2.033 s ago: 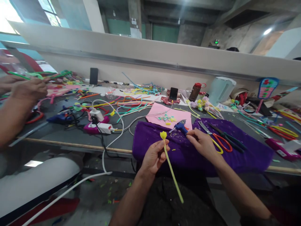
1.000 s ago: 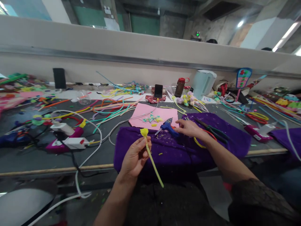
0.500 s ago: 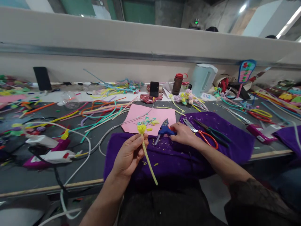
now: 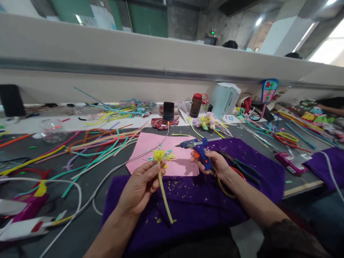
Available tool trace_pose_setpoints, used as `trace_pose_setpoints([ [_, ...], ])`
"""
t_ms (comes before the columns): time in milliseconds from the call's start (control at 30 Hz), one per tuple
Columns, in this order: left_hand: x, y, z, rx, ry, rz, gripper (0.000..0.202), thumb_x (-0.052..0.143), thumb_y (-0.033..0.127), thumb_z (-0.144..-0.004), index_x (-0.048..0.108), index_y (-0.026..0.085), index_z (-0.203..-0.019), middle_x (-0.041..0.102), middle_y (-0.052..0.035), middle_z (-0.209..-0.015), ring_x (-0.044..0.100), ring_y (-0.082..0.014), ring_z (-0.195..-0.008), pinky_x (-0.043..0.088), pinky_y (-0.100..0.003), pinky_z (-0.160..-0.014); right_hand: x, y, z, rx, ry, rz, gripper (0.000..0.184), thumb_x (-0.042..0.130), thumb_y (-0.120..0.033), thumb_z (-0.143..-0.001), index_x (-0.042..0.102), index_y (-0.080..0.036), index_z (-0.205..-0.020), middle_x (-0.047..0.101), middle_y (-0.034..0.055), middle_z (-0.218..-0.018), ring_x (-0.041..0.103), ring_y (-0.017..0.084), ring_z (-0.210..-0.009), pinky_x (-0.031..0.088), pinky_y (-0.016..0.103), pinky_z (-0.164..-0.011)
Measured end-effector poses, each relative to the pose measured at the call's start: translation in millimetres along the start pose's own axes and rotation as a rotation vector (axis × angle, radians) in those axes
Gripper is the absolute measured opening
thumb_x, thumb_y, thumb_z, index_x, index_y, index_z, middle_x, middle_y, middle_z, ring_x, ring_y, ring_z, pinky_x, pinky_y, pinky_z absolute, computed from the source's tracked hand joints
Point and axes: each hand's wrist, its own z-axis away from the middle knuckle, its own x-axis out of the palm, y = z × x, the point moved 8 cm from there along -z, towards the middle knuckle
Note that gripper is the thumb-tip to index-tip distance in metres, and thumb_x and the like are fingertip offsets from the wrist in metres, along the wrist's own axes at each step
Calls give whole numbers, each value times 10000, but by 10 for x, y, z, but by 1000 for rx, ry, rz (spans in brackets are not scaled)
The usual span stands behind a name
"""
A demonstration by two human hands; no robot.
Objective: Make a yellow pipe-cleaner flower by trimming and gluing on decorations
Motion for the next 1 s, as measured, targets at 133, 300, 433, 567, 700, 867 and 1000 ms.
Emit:
trace_pose_setpoints([
  [133, -214, -15, -106, -31, 57, -20, 203, 715, 247, -629, 654, 104, -759, 577, 4, -582, 392, 3, -360, 275, -97, -333, -91, 89, 9, 63, 90, -134, 437, 458, -459, -759, 571, -136, -1030, 638, 95, -822, 381, 66, -401, 263, 175, -307],
  [300, -419, 58, -249, -73, 71, -52, 206, 670, 278, -687, 641, 109, -802, 581, 5, -612, 372, -1, -362, 256, -114, -320, -132, 33, 91, -9, 163, 1, 420, 564, -437, -743, 557, -157, -1056, 593, 50, -713, 442, 99, -445, 313, 208, -358],
  [433, -456, 21, -359, -110, 68, -62, 204, 628, 303, -729, 622, 134, -843, 621, -7, -654, 353, 0, -328, 232, -126, -302, -145, 41, 126, -5, 163, 27, 435, 598, -391, -737, 527, -148, -1090, 577, 40, -702, 466, 119, -489, 354, 233, -414],
  [567, -425, -201, -395, -199, 29, -92, 203, 606, 303, -751, 621, 121, -840, 623, -12, -636, 360, -3, -309, 215, -126, -283, -52, 101, 180, 77, 100, 33, 370, 584, -359, -762, 553, -131, -1052, 560, 27, -676, 469, 116, -506, 355, 242, -466],
  [700, -483, -272, -401, -215, 72, -84, 208, 628, 284, -733, 628, 121, -862, 619, -5, -632, 391, -8, -332, 258, -119, -295, 53, 166, 288, 119, 56, 21, 362, 581, -395, -767, 582, -133, -1016, 581, 41, -714, 478, 114, -509, 373, 256, -507],
  [867, -560, -135, -383, -153, 101, -61, 194, 668, 232, -686, 631, 121, -839, 627, -13, -620, 435, -27, -356, 275, -123, -299, 96, 210, 369, 117, 20, -22, 439, 531, -494, -779, 589, -140, -1032, 616, 99, -901, 497, 111, -498, 410, 264, -495],
  [1000, -575, -111, -337, -162, 100, -22, 151, 662, 222, -687, 620, 120, -789, 614, -1, -582, 406, -17, -341, 275, -115, -303, 124, 261, 356, 147, -11, 43, 375, 540, -422, -795, 591, -156, -1054, 629, 113, -962, 584, 164, -632, 478, 278, -566],
])
